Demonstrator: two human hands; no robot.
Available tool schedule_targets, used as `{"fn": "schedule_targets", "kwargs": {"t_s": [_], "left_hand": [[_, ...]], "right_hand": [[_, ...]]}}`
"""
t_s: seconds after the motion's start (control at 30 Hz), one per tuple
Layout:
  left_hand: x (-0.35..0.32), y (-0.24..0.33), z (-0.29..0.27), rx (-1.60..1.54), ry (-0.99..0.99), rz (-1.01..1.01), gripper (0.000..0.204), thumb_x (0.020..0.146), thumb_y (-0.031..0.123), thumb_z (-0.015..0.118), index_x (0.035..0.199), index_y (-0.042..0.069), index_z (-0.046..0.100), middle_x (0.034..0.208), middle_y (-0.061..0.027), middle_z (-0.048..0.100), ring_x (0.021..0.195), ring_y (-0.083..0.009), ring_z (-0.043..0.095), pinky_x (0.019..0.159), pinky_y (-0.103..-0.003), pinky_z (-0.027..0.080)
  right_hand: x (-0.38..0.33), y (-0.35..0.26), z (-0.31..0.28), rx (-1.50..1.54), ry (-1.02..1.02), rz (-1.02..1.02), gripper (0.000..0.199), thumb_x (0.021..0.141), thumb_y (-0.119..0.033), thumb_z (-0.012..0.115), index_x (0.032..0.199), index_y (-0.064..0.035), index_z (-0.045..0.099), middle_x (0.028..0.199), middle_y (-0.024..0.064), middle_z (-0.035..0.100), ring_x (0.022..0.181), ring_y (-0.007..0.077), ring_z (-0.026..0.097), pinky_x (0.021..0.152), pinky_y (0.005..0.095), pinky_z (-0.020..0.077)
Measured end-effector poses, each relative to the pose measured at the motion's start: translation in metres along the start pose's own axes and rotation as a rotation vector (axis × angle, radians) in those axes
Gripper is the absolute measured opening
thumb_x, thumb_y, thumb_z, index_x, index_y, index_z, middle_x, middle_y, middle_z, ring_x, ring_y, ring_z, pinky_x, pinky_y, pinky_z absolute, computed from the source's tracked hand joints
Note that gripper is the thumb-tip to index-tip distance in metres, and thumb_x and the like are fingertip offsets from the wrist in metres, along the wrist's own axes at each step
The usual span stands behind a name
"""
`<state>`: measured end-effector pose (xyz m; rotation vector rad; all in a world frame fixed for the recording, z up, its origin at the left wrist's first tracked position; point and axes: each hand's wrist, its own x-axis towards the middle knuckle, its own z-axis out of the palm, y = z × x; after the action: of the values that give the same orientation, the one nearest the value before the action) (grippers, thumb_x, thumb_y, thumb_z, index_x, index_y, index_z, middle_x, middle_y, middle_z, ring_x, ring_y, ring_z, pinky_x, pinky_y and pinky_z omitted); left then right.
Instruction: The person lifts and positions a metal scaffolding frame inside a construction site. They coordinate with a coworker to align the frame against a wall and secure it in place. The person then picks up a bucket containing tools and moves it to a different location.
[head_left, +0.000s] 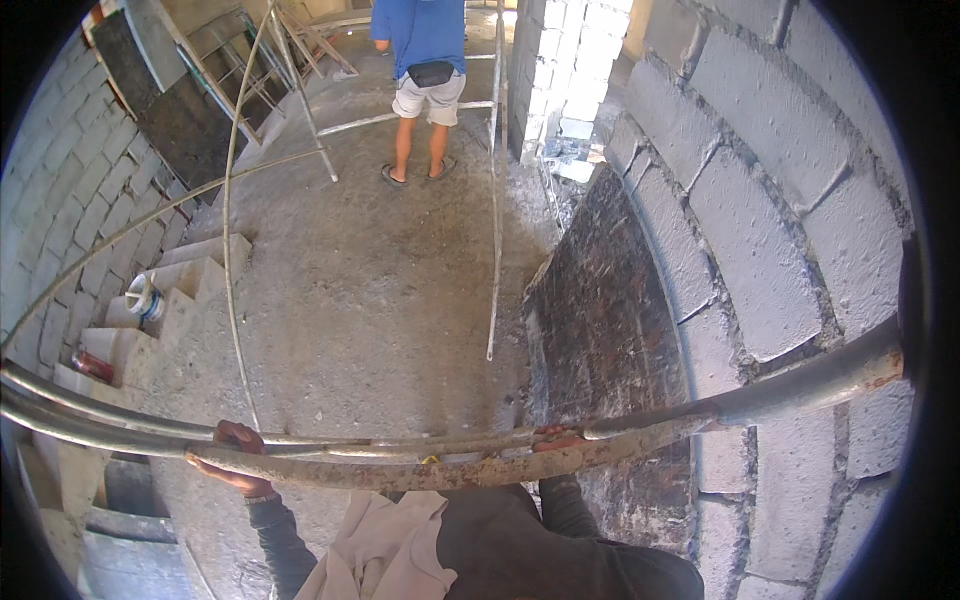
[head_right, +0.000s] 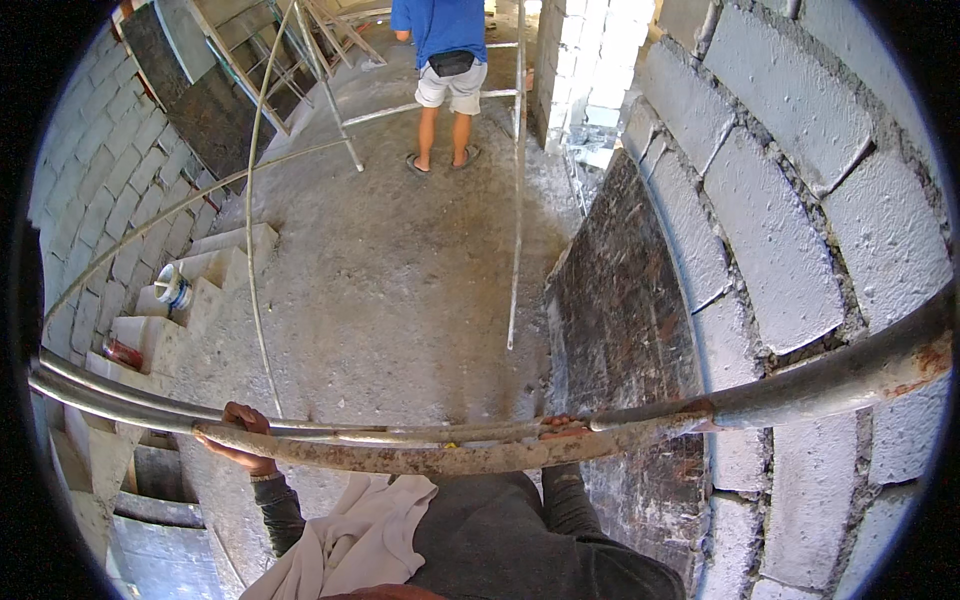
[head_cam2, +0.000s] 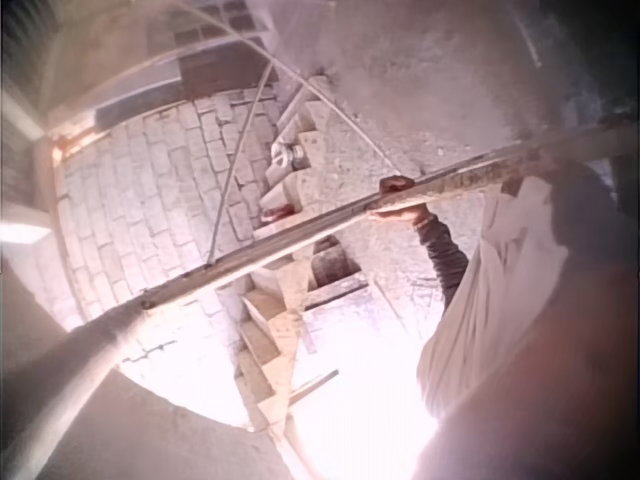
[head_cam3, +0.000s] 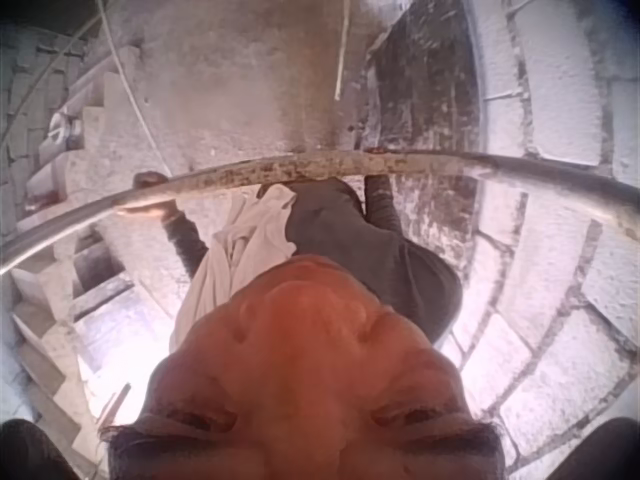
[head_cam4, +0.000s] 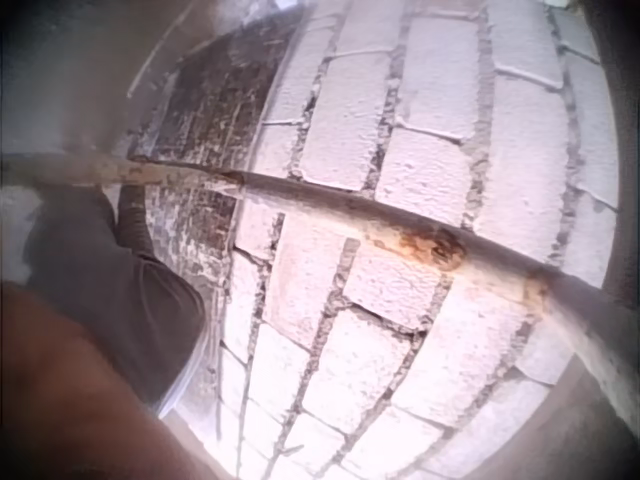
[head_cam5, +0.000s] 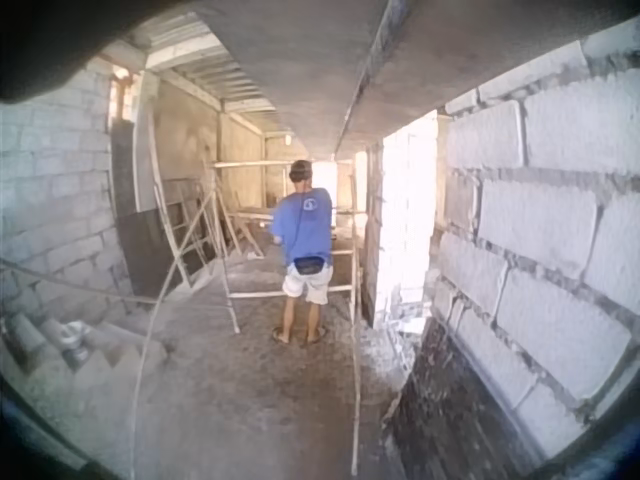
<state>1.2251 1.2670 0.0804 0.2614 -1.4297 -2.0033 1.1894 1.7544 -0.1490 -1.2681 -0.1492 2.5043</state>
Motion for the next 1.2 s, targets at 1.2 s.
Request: {"fn": "schedule_targets", "kwargs": {"t_s": [1.2], "left_hand": [[-0.002,-0.025,0.043,-0.068,-0.229,-0.024,0.095,0.07,0.093,0.016,0.07,0.005,0.05,0.048,0.0021,0.04,0.039,-0.0081,0.033,0.037,-0.024,0.024]], "right_hand": [[0.06,-0.066,-0.058,-0.001,-0.39,0.099,0.067,0.081,-0.076,0.036,0.083,-0.0122,0.058,0.072,0.003,0.057,0.066,0.0202,0.055,0.07,0.04,0.0462]]}}
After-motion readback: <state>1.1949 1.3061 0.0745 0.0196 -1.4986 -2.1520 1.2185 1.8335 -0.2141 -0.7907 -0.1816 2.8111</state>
